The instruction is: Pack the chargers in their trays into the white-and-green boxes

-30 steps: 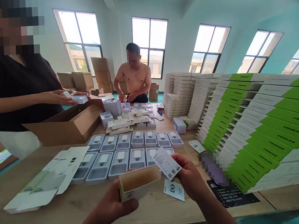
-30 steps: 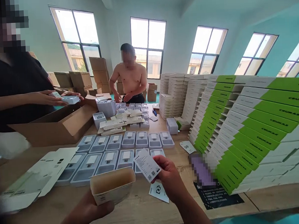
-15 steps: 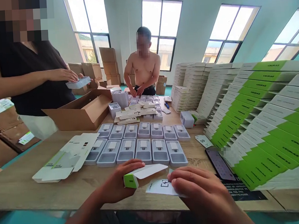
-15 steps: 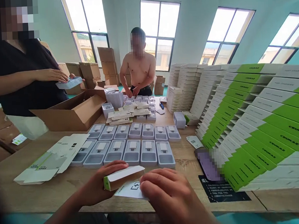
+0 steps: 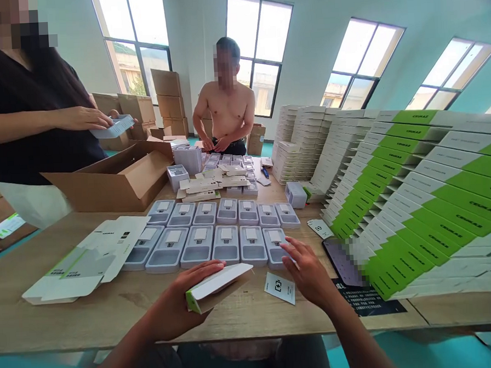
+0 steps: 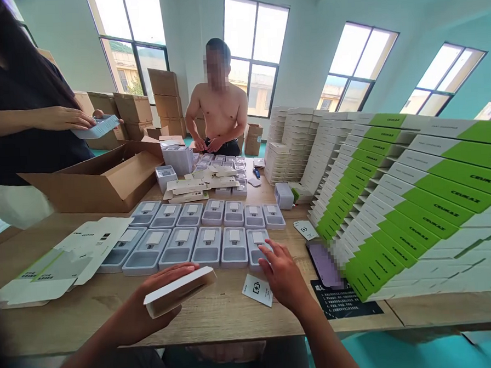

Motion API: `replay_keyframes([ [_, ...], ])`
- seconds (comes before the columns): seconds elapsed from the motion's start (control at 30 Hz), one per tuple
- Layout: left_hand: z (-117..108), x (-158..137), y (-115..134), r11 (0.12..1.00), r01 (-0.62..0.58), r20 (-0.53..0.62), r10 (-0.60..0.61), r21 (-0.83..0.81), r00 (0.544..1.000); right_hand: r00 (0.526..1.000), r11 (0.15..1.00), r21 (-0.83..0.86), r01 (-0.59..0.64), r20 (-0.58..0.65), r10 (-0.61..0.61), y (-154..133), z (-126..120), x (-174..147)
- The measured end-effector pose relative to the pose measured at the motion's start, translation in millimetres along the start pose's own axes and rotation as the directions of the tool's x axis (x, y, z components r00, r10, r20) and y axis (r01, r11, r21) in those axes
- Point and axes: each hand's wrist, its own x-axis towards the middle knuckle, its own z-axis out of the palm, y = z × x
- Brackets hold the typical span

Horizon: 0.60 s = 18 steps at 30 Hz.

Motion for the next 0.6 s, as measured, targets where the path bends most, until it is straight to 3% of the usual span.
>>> replay_keyframes([
  [0.1, 0, -3, -3, 0.999, 0.010, -0.024, -0.011, -0.030, 1.000, 0.975, 0.987, -0.115, -0.109, 0.180, 0.129, 32, 19, -7],
  [0.27, 5, -2, -6, 0.999, 0.017, -0.053, -0.019, -0.034, 0.998, 0.949, 0.955, -0.089, -0.282, 0.123, 0.291, 40, 37, -15],
  [0.4, 8, 5, -7, 0.999, -0.047, -0.034, 0.047, -0.001, 0.998, 0.929, 0.931, -0.057, -0.361, 0.072, 0.364, 37, 43, -2],
  [0.5, 6, 10, -5, 0.995, -0.094, -0.062, 0.095, 0.017, 0.994, 0.919, 0.921, -0.041, -0.388, 0.054, 0.390, 29, 22, -1],
  [0.6, 1, 13, -7, 0.993, -0.112, -0.079, 0.115, 0.037, 0.990, 0.937, 0.942, 0.022, -0.335, 0.112, 0.331, 9, -30, -17],
])
